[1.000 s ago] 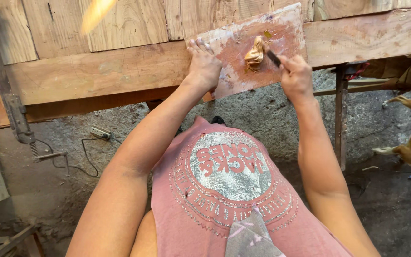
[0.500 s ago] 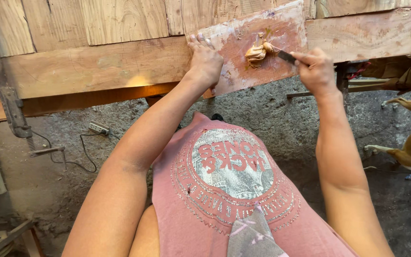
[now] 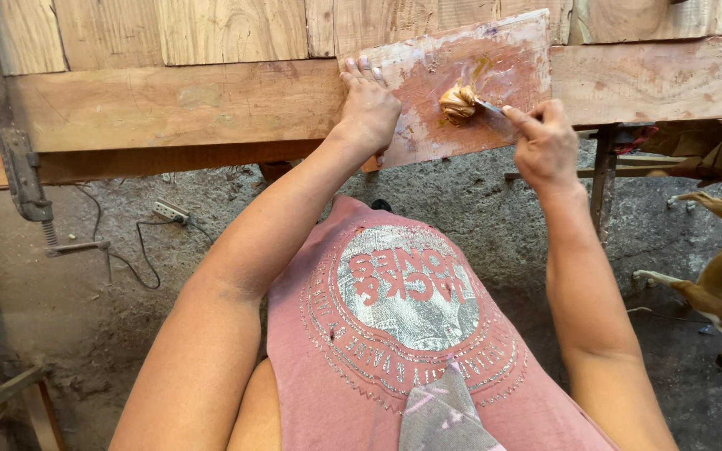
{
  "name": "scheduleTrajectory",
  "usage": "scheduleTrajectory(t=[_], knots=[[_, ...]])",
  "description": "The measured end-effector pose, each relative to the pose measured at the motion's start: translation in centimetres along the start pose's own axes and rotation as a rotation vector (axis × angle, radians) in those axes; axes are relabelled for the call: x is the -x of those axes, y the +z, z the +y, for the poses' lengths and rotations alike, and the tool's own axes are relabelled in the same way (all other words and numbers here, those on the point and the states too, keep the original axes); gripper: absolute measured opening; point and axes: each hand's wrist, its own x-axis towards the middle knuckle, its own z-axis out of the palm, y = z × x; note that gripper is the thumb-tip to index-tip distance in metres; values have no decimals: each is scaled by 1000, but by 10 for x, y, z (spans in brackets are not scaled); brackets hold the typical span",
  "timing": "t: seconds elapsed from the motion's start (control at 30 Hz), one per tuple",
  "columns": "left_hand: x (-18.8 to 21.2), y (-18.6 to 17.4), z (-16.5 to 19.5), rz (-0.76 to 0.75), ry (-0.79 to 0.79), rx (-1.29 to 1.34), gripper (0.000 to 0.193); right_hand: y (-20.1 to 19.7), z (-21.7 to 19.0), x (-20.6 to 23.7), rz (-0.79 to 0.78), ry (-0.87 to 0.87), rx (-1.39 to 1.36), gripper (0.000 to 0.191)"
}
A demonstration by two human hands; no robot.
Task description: The person holds a small board on the workbench and spreads wood filler over a spot using a small putty knife, then sets the board aside and handles small wood pieces and a sanding block at the bench while other workers work nearby.
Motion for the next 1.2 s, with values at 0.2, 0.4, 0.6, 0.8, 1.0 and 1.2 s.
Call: scheduleTrajectory(t=[0.2, 0.4, 0.6, 0.8, 1.0, 1.2], knots=[[7, -9, 1, -103, -5, -23, 123, 11, -14, -1, 117, -51, 252, 23], [11, -20, 3, -104, -4, -24, 142, 9, -17, 7, 74, 109, 142, 35], [7, -15, 4, -86, 2, -21, 143, 23, -50, 35, 185, -26, 233, 46], [6, -13, 10, -110, 4, -49, 139, 7, -25, 20, 212, 195, 307, 27], [6, -14, 14, -88, 16, -25, 141, 0, -46, 43, 313, 213, 14, 31], [8, -26, 22, -154, 35, -68, 137, 11, -48, 44, 350, 347, -93, 31]])
